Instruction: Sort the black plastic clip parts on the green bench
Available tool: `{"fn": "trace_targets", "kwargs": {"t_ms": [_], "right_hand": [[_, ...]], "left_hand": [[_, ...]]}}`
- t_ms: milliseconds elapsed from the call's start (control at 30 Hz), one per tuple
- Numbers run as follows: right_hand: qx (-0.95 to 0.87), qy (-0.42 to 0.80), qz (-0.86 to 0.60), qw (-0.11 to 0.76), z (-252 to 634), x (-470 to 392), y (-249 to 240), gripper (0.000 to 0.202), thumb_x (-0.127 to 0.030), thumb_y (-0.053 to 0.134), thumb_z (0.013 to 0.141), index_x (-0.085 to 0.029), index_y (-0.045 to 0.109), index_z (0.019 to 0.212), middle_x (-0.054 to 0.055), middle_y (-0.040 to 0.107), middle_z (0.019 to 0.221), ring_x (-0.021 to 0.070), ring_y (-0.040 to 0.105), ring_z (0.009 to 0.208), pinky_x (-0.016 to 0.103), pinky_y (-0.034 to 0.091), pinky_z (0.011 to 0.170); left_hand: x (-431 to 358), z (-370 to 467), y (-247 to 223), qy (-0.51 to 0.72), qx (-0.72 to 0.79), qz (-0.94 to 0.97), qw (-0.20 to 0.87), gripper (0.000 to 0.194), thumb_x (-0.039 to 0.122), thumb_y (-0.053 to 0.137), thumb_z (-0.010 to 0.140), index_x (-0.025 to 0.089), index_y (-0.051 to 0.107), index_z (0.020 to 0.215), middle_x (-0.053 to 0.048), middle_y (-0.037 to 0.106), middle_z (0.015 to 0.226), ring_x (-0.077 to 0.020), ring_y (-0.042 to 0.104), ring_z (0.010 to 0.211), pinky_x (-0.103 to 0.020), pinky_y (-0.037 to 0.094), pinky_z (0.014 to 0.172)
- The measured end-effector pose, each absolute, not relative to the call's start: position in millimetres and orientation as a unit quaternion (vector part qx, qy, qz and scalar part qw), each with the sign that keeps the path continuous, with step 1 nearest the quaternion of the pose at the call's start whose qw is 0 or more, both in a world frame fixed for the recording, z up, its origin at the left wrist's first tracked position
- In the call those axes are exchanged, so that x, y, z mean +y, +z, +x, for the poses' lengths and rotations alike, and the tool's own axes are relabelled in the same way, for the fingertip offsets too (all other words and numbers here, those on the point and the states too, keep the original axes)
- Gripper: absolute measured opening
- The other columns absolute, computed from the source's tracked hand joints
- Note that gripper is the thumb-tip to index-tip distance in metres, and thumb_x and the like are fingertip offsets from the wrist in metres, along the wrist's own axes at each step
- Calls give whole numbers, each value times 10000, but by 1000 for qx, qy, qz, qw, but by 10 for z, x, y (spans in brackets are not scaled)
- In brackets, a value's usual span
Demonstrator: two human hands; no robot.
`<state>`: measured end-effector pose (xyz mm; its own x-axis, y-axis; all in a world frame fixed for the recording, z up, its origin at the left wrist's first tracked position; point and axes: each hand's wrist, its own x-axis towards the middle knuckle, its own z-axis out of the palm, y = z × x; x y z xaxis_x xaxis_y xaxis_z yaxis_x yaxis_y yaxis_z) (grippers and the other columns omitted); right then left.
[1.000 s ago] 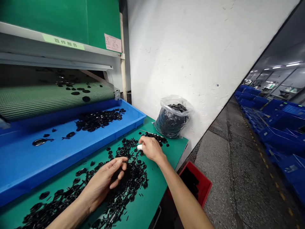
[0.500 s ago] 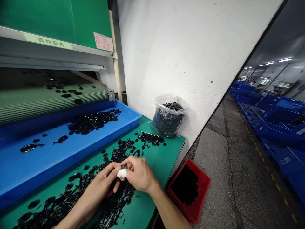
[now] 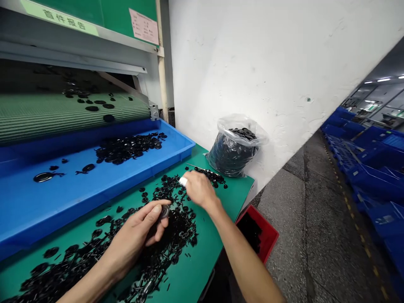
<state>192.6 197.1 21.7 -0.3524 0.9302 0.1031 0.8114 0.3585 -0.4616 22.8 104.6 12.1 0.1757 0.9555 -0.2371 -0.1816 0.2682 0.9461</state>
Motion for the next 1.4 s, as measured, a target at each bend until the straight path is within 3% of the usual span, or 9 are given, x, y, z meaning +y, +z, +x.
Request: {"fn": "trace_targets", "kwargs": {"t_ms": [67,133,333,600,833,967,1100,1233,1400], "right_hand": [[-800,118,-568,154,1961,2253,263,300,-85,371,925,-169,631,1048,130,590,1094,243,531,1019,350,425,809],[-798,97,-583,116,1966,2452,259,268,-69,454,879,-158,664,1021,160,573,1109,294,515,1047,380,426,805],[-819,85,-562,80,2043,2358,111,291,-31,475,849,-181,689,977,134,582,1104,262,556,952,347,442,747],[-835,124,-480,241,2233,2072,50,278,-64,453,863,-190,694,921,68,640,1051,221,569,983,362,447,867],[-809,209,-445,322,2098,1818,-84,310,-199,364,952,-161,639,1089,46,694,852,141,657,671,251,527,563],[-830,193,-448,270,2070,1675,-41,273,-93,469,882,-198,695,995,28,699,982,150,663,877,263,532,769],[-824,119,-518,194,2071,1874,108,372,-22,406,897,-173,655,1128,108,617,1198,229,564,1122,381,449,959],[-822,90,-558,65,2001,2235,185,215,-170,544,927,-152,624,1126,112,610,1171,248,587,1066,435,491,898],[-825,77,-559,-29,1981,2353,156,302,-335,575,939,-171,575,1193,84,595,1189,207,617,991,403,536,831]], "left_hand": [[1076,207,115,472,442,351,677,237,404,573,897,192,625,989,12,610,709,-75,446,482,-168,287,400],[1094,181,121,497,419,309,694,209,376,596,889,177,641,935,3,608,743,-67,455,501,-150,301,386],[1115,129,139,526,398,263,704,138,296,649,867,159,659,877,-15,635,823,-51,501,513,-106,320,337],[1120,135,108,509,418,245,711,154,156,614,880,135,680,1017,-95,673,1034,-113,654,671,-115,388,354],[1108,160,59,494,395,274,725,149,252,637,874,115,689,899,-27,609,784,-52,482,503,-99,285,304],[1100,170,54,505,393,267,720,160,274,619,882,125,670,853,5,558,729,-38,420,474,-94,265,307],[1111,171,67,515,391,254,720,186,301,605,887,131,656,832,26,506,674,-41,400,469,-100,266,317],[1124,157,74,519,386,246,722,205,334,601,885,142,649,833,36,480,659,-45,388,468,-110,263,327],[1125,139,62,516,387,243,725,173,307,628,864,140,654,825,32,486,657,-46,390,472,-116,262,335]]}}
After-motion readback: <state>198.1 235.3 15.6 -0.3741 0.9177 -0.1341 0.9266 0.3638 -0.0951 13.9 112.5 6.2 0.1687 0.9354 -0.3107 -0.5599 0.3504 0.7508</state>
